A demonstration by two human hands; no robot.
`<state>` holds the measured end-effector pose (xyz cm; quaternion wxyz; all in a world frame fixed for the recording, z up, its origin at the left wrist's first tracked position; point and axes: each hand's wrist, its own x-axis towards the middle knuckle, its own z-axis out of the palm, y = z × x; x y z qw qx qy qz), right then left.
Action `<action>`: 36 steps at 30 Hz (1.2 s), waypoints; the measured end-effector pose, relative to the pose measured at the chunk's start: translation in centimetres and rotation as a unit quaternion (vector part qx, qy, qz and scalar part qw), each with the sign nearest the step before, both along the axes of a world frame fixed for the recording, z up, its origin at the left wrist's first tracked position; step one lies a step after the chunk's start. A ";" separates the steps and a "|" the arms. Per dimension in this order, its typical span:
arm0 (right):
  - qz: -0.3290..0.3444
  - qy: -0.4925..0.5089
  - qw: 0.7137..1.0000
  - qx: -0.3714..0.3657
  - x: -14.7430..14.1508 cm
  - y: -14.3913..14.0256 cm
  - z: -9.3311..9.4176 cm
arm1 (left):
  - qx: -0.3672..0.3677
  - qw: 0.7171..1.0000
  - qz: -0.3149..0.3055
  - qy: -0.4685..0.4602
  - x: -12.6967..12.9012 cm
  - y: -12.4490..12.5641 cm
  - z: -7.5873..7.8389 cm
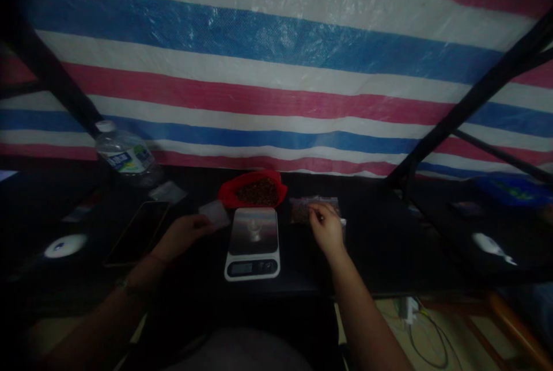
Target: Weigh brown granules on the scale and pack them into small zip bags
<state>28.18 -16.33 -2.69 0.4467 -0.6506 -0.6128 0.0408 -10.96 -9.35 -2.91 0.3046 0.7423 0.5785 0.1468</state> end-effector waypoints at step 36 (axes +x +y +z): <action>0.294 0.058 0.953 0.033 -12.0 9.8 -2.1 | 0.232 0.951 -0.093 -0.183 9.7 5.4 -2.5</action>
